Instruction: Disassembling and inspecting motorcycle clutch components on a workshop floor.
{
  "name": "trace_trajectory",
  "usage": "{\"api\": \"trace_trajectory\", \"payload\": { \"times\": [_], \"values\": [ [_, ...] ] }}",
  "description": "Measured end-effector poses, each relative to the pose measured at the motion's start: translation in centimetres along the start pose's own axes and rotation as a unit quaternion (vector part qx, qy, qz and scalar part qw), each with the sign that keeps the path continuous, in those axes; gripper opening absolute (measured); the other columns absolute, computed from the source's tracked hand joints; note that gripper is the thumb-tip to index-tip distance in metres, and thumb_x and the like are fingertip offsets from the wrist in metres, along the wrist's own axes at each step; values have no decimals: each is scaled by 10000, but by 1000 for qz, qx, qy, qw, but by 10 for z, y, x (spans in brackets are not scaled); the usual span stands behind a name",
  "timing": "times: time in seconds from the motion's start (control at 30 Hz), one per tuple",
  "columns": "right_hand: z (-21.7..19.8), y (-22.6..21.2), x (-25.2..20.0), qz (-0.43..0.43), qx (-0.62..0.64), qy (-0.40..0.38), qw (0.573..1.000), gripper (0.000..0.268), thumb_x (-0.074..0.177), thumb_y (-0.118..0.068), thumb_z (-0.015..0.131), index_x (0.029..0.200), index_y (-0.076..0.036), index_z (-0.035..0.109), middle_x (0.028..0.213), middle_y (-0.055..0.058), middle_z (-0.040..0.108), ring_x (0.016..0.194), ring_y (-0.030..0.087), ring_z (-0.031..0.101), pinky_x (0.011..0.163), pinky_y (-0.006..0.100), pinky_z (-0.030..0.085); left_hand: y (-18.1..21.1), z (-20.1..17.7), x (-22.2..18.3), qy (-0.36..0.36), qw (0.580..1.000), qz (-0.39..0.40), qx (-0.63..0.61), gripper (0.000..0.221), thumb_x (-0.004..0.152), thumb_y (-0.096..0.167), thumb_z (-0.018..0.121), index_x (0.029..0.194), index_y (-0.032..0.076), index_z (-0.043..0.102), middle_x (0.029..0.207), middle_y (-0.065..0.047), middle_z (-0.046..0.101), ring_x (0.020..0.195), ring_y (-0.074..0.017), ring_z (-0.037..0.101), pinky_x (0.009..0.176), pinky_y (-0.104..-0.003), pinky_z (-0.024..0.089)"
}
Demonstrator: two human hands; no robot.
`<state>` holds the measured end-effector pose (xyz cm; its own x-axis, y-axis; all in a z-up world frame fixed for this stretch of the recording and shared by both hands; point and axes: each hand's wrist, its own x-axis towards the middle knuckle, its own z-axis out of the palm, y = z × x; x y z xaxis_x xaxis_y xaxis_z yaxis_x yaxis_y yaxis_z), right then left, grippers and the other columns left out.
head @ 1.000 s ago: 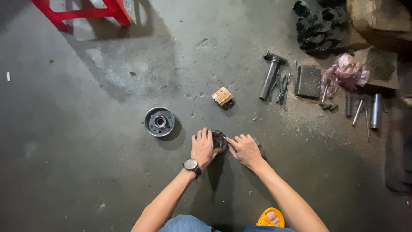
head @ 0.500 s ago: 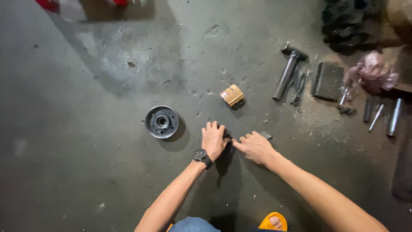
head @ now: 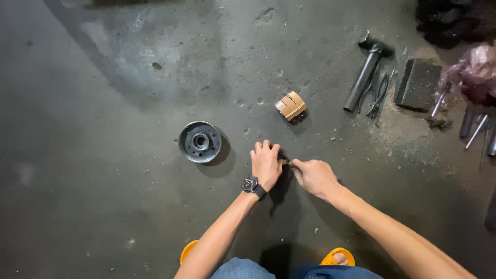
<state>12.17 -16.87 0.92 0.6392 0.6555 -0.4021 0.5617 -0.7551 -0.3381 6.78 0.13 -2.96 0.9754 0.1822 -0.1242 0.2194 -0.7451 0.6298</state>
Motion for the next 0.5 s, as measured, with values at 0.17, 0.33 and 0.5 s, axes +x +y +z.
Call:
{"api": "trace_trajectory", "payload": {
  "times": [0.17, 0.33, 0.5],
  "values": [
    [64, 9, -2, 142, 327, 123, 926, 208, 935, -190, 679, 1079, -76, 776, 820, 149, 751, 716, 268, 702, 647, 435, 553, -9, 11, -1, 11, 1000, 9, 5, 323, 722, 182, 824, 1002, 81, 698, 1097, -139, 612, 1061, -367, 535, 845, -499, 446],
    [64, 17, -5, 269, 571, 92, 770, 258, 936, -158, 698, 1119, -21, 817, 877, 87, 775, 768, 165, 642, 710, 344, 497, -14, 14, -1, 41, 999, 24, 24, 374, 708, 212, 841, 1029, 77, 705, 1091, -140, 613, 1066, -370, 536, 839, -501, 446],
    [20, 4, -34, 279, 376, 122, 875, 306, 933, -283, 673, 1143, -102, 803, 980, 182, 768, 860, 337, 735, 775, 460, 564, -29, 12, -14, 64, 990, 123, 1, 308, 787, 152, 763, 1085, 114, 699, 1073, -100, 625, 1055, -326, 547, 878, -470, 447]
  ]
}}
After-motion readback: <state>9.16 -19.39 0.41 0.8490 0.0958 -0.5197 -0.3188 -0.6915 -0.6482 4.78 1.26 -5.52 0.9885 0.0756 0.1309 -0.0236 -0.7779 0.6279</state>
